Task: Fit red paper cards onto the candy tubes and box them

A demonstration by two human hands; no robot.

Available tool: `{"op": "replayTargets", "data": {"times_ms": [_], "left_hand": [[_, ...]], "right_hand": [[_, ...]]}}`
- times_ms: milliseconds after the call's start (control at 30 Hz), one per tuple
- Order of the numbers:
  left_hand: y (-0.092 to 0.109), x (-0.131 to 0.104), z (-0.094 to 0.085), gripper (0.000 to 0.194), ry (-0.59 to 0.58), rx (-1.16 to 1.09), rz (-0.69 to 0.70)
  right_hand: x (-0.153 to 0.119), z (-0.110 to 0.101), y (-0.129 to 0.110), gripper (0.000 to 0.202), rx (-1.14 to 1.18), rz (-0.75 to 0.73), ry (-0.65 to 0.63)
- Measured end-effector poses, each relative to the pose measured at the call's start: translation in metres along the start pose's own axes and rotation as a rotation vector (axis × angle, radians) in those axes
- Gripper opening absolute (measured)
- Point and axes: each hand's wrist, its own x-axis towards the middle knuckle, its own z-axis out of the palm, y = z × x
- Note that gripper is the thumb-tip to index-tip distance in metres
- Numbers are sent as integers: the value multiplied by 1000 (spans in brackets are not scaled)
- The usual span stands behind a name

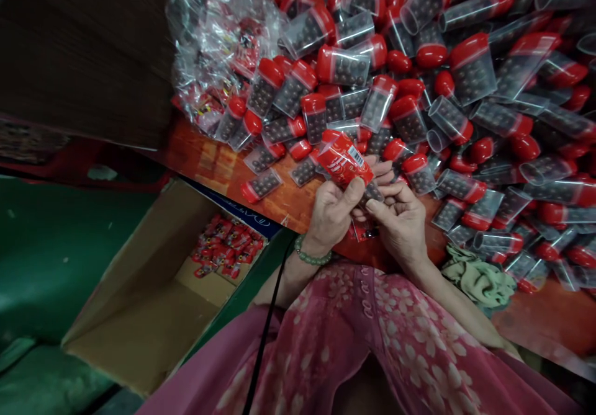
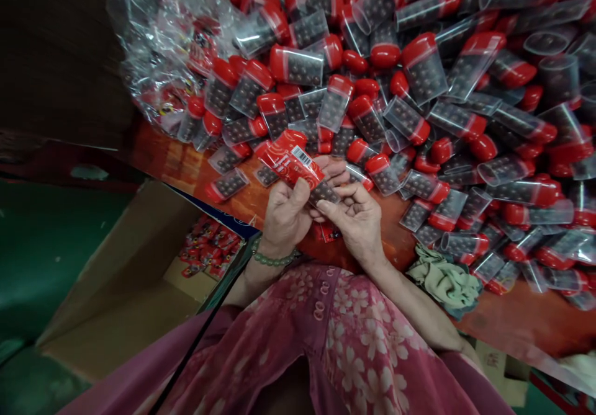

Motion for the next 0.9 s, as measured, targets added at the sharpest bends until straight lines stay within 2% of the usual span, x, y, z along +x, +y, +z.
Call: {"op": "replayTargets", "data": {"times_ms": [200,333,467,533,600,700,767,833,900], "left_hand": [[-8,-5,-3,43,-92,39,82],[-5,-6,-9,48,-70,49,67],[2,-5,-5,54,2,-36,148],[4,-3,-3,44,21,-61,169],[7,-2,-3,37,12,-64,140],[11,0,-10,39,-66,-49,49],[14,0,-15,43,-130,-25,15],[15,-1,-17,41,-151,26,18],[14,-2,-15,37,-106,109,26]], "right_hand": [[-6,6,1,31,-148,-211,182],[-7,7,-3,28,-149,-163,103],[-5,7,2,29,-150,-170,79],[-5,6,6,29,-237,-241,96],[-6,4,9,27,-390,-378,119],[-6,2,6,24,-559,-556,120],[-6,2,2,25,-507,-479,85],[-4,3,-2,28,-334,-275,32],[-2,4,-4,33,-150,-80,-27]]}}
